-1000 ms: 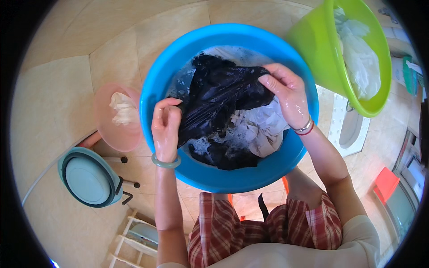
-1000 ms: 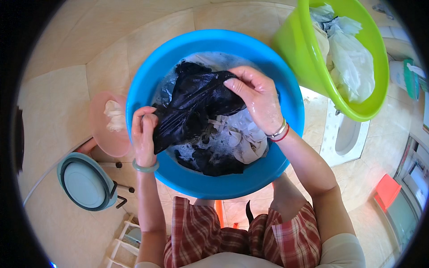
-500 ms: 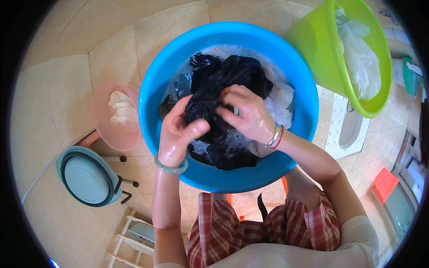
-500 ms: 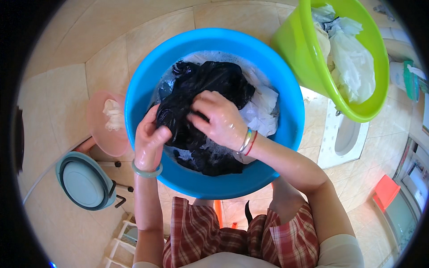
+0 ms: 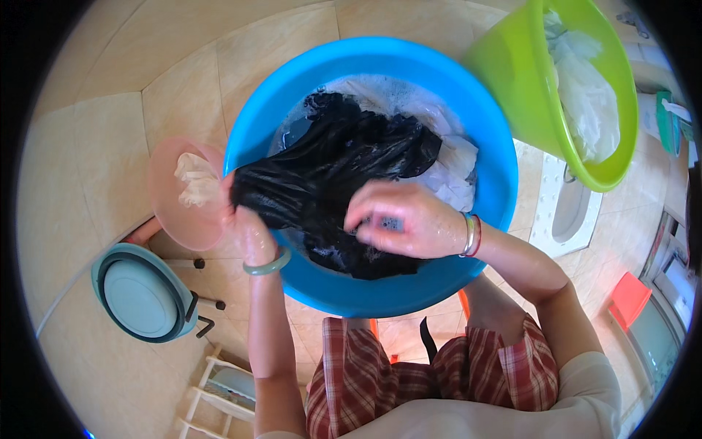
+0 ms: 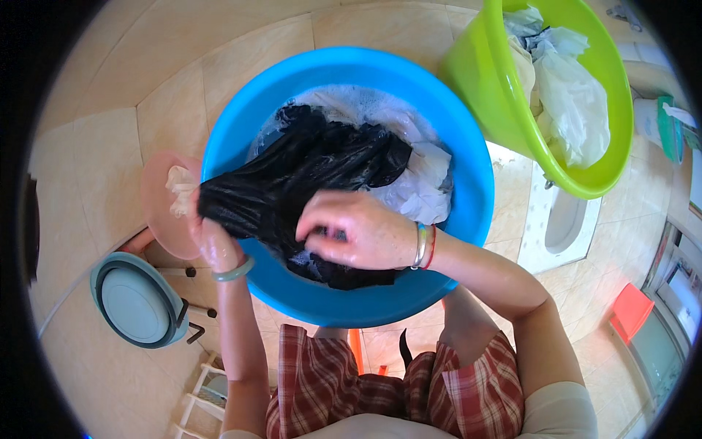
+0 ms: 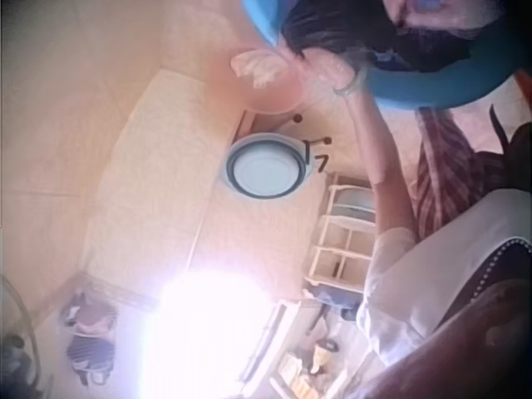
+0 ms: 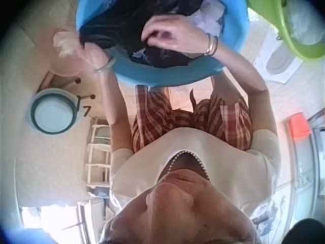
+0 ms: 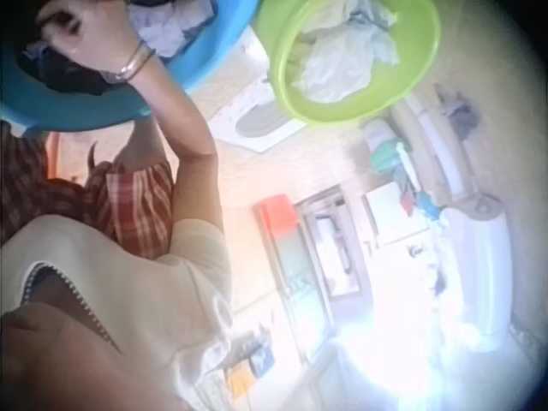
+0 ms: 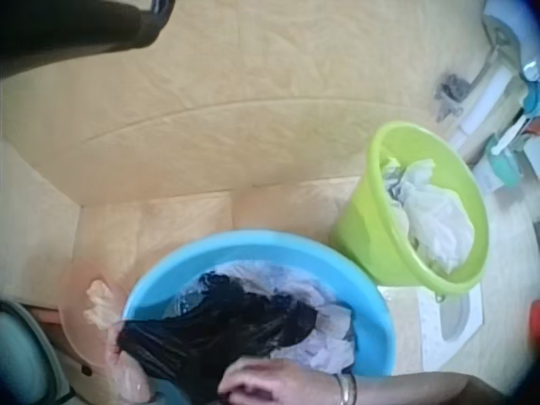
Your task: The person hand washes clothes in a blue basin filled with soapy water. They scrub and rinse a white cloth and a dark garment, then transfer the white cloth to a green basin.
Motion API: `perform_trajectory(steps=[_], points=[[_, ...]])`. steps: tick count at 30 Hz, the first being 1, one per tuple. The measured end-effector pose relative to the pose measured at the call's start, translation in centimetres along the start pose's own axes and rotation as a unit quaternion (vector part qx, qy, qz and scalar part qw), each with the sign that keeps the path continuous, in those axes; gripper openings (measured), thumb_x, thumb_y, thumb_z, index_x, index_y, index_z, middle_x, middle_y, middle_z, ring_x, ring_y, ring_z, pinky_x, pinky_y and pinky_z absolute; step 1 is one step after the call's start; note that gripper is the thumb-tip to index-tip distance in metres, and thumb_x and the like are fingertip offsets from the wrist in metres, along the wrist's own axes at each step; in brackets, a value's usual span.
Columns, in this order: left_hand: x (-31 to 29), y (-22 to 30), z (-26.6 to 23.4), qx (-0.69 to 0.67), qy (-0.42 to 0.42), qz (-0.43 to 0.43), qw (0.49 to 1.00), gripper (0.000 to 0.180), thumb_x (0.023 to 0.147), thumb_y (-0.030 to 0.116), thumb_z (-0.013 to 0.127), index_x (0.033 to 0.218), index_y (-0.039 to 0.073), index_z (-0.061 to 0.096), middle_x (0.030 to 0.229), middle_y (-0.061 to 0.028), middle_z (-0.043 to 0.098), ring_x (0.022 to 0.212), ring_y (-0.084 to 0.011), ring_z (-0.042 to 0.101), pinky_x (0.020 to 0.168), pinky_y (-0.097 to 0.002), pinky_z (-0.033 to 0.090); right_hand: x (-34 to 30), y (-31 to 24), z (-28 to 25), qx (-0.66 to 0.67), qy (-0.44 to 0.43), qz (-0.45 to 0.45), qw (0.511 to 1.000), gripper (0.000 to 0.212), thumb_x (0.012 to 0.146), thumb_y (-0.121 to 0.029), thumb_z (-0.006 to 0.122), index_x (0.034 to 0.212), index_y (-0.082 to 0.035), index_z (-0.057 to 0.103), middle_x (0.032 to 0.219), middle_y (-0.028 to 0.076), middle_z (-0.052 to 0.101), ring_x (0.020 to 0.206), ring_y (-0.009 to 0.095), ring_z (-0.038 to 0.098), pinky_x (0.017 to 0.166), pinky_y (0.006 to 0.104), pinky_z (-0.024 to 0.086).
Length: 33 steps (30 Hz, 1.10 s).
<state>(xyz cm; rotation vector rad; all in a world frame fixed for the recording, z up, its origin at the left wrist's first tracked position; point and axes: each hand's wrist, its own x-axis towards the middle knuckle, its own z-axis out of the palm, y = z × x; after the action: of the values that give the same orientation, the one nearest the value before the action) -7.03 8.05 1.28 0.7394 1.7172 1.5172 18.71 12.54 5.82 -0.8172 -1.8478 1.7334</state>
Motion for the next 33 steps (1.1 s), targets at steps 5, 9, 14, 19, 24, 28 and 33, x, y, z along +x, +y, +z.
perform_trajectory(steps=[5,9,14,19,24,28,33], points=[[0.7,1.8,-2.9,0.111,-0.01,-0.029,0.993,0.035,0.087,-0.005,0.051,0.12,0.002,0.058,0.117,-0.0072,0.061,0.108,-0.0169,0.056,0.096,-0.0288,0.044,-0.3,5.5,-3.0,-0.392,0.175,0.044,0.902,0.031,0.08,-0.005,0.065,0.11,-0.007,0.061,0.12,0.012,0.057,0.111,0.032,0.054,0.098,0.0414,0.043],[-1.3,3.8,-0.3,0.219,-0.056,0.089,0.97,0.036,0.083,0.002,0.062,0.118,0.006,0.061,0.117,-0.0069,0.06,0.106,-0.0205,0.057,0.089,-0.0292,0.045,0.3,7.4,-4.2,-0.277,0.204,0.111,0.932,0.016,0.087,-0.008,0.061,0.102,-0.003,0.061,0.095,0.01,0.064,0.085,0.028,0.063,0.081,0.0382,0.05],[-5.1,2.5,6.2,0.372,-0.313,0.161,0.859,0.03,0.075,0.017,0.077,0.103,0.01,0.066,0.105,-0.0067,0.062,0.095,-0.0247,0.06,0.082,-0.0361,0.047,2.8,6.0,-3.5,0.035,0.284,0.146,0.947,0.014,0.088,-0.002,0.055,0.101,-0.001,0.06,0.083,0.015,0.068,0.071,0.03,0.066,0.071,0.0379,0.053],[-4.6,-3.4,8.1,0.455,-0.305,0.196,0.813,0.021,0.074,0.009,0.076,0.092,0.006,0.067,0.096,-0.0093,0.062,0.092,-0.0262,0.061,0.081,-0.0355,0.049,2.0,8.4,-6.2,-0.257,0.208,0.143,0.933,0.045,0.077,0.011,0.049,0.12,-0.002,0.057,0.123,0.015,0.059,0.112,0.03,0.058,0.095,0.0375,0.047],[-5.1,3.3,6.0,0.016,-0.275,-0.124,0.953,0.015,0.086,-0.003,0.064,0.099,0.002,0.058,0.115,-0.0131,0.065,0.104,-0.0176,0.059,0.094,-0.0311,0.044,-2.0,11.6,-6.7,-0.322,0.135,0.137,0.927,0.05,0.077,0.004,0.06,0.125,-0.008,0.058,0.138,0.014,0.051,0.127,0.034,0.048,0.106,0.0397,0.039],[-5.6,8.2,2.0,-0.238,-0.274,-0.154,0.919,0.017,0.093,0.011,0.057,0.108,0.005,0.055,0.132,-0.0144,0.054,0.123,-0.0271,0.049,0.108,-0.0431,0.035,-1.2,9.1,-5.3,-0.196,0.108,0.101,0.969,0.039,0.083,-0.016,0.072,0.121,-0.012,0.062,0.138,0.012,0.052,0.125,0.031,0.05,0.105,0.0394,0.04],[-6.3,9.8,0.7,-0.492,-0.238,-0.222,0.808,0.045,0.098,0.018,0.048,0.14,0.004,0.04,0.144,-0.0185,0.044,0.133,-0.0356,0.041,0.112,-0.0535,0.031,0.1,5.7,-4.2,0.144,0.077,0.144,0.976,0.025,0.091,-0.021,0.067,0.111,-0.006,0.063,0.127,0.012,0.059,0.118,0.022,0.054,0.099,0.0333,0.043]])
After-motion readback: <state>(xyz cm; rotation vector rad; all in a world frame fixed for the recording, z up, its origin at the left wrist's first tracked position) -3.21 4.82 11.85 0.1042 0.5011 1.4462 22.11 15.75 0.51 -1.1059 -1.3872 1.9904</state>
